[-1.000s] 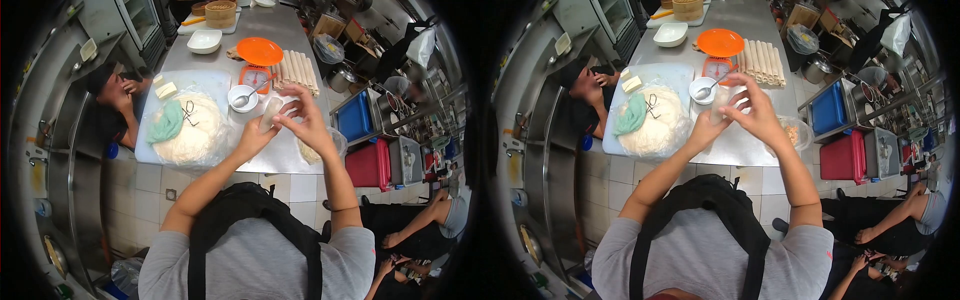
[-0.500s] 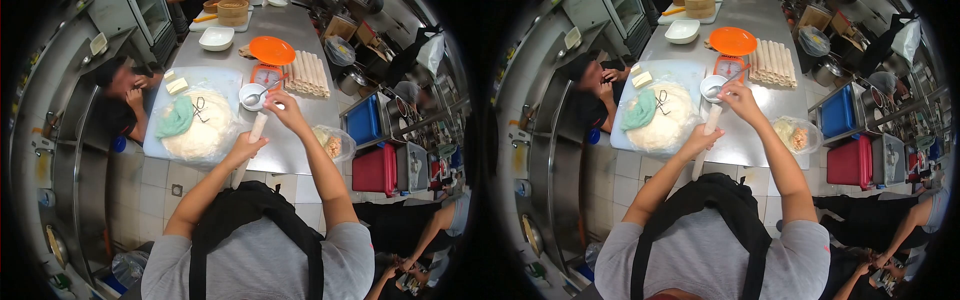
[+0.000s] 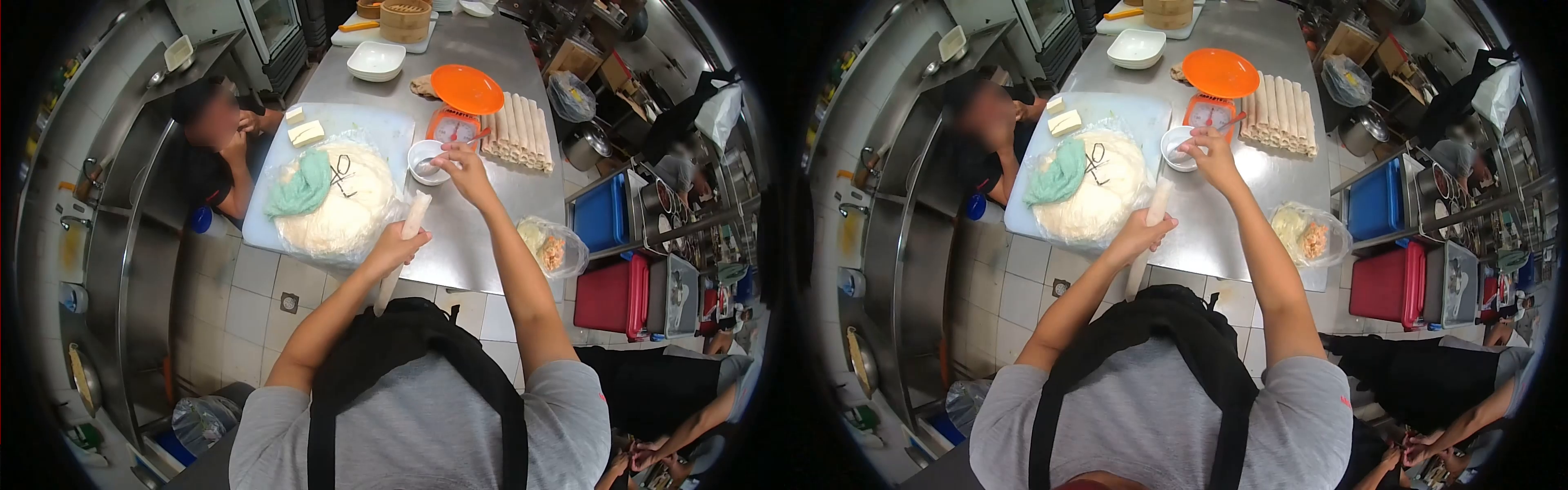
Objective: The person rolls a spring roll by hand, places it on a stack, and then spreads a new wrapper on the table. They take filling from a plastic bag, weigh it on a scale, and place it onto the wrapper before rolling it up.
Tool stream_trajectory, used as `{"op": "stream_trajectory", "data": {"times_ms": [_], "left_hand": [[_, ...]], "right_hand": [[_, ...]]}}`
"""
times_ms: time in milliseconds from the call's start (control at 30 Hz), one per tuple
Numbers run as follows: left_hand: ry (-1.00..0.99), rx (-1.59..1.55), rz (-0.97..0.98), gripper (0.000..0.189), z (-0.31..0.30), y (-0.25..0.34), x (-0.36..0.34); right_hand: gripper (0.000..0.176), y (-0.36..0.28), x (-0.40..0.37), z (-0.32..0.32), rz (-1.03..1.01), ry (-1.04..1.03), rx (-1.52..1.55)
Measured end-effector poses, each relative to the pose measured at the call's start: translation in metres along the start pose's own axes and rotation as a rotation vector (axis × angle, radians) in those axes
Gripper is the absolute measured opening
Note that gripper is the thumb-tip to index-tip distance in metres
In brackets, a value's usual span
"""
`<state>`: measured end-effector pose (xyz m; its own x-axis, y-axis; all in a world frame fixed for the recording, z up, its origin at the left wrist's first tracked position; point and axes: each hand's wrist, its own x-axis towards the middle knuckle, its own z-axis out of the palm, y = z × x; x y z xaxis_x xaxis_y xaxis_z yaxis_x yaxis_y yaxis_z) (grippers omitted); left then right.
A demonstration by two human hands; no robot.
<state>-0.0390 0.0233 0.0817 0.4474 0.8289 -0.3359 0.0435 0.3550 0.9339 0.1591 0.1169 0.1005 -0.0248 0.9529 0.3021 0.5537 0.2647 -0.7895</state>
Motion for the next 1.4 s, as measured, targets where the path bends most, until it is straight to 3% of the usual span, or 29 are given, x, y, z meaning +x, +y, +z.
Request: {"op": "stream_trajectory", "data": {"times_ms": [100,167,333,400,433,500,600,633,700,767,867,900,933,967,1000,1033,1100,1167,1200,1267,1333,1400], "left_hand": [[-0.006,0.009,0.002,0.022,0.004,0.004,0.003],[-0.02,0.062,0.082,0.022,0.008,0.003,0.008],[0.154,0.408,0.264,0.022,0.034,0.002,0.018],[0.232,0.478,0.308,0.022,0.044,0.005,0.018],[0.278,0.624,0.335,0.023,0.05,0.011,0.014],[0.312,0.772,0.37,0.023,0.057,0.012,0.013],[0.316,0.801,0.377,0.024,0.058,0.008,0.019],[0.257,0.674,0.434,0.025,0.055,0.006,0.024],[0.197,0.543,0.49,0.026,0.044,0.009,0.029],[-0.471,-0.053,-0.094,0.03,0.032,0.026,0.025],[-0.568,-0.092,-0.145,0.03,0.035,0.036,0.021],[-0.568,-0.092,-0.145,0.03,0.038,0.035,0.02],[-0.333,0.196,0.175,0.03,0.046,0.031,0.019],[-0.086,0.478,0.489,0.031,0.052,0.029,0.017],[-0.087,0.479,0.487,0.031,0.055,0.031,0.014],[-0.032,0.503,0.46,0.031,0.058,0.034,0.011],[0.028,0.526,0.435,0.032,0.057,0.047,0.004],[-0.28,0.208,0.094,0.041,0.048,0.062,0.002],[-0.278,0.207,0.093,0.041,0.046,0.061,0.004],[-0.401,0.118,0.322,0.042,0.044,0.057,0.008],[-0.368,0.07,0.342,0.039,0.048,0.065,0.001],[-0.332,0.016,0.358,0.036,0.055,0.07,-0.003]], "right_hand": [[0.017,-0.044,-0.028,-0.024,0.051,-0.109,0.269],[0.018,-0.053,-0.043,-0.028,-0.161,-0.177,-0.201],[0.024,-0.065,-0.062,-0.033,-0.18,-0.045,-0.209],[0.026,-0.073,-0.07,-0.04,0.08,-0.009,-0.306],[0.026,-0.081,-0.073,-0.041,0.09,-0.003,-0.308],[0.028,-0.098,-0.073,-0.041,0.254,-0.123,-0.607],[0.023,-0.074,-0.076,-0.052,0.107,-0.072,-0.35],[0.023,-0.069,-0.078,-0.06,0.107,-0.071,-0.351],[0.018,-0.062,-0.081,-0.076,-0.075,-0.162,0.106],[0.016,-0.06,-0.079,-0.083,-0.04,-0.177,0.146],[0.015,-0.068,-0.077,-0.086,-0.011,-0.181,0.134],[0.016,-0.073,-0.077,-0.085,-0.013,-0.174,0.08],[0.016,-0.075,-0.076,-0.083,-0.012,-0.173,0.082],[0.017,-0.077,-0.074,-0.081,0.014,-0.171,-0.138],[0.017,-0.078,-0.073,-0.081,0.04,-0.167,-0.358],[0.017,-0.078,-0.074,-0.085,0.041,-0.167,-0.357],[0.015,-0.076,-0.075,-0.101,0.077,-0.275,0.173],[0.014,-0.085,-0.076,-0.113,0.01,-0.29,0.172],[0.014,-0.09,-0.076,-0.117,-0.053,-0.302,0.172],[0.014,-0.095,-0.074,-0.117,-0.094,-0.285,0.141],[0.015,-0.1,-0.07,-0.114,-0.139,-0.264,0.105],[0.018,-0.107,-0.068,-0.107,-0.46,-0.127,-0.21]]}}
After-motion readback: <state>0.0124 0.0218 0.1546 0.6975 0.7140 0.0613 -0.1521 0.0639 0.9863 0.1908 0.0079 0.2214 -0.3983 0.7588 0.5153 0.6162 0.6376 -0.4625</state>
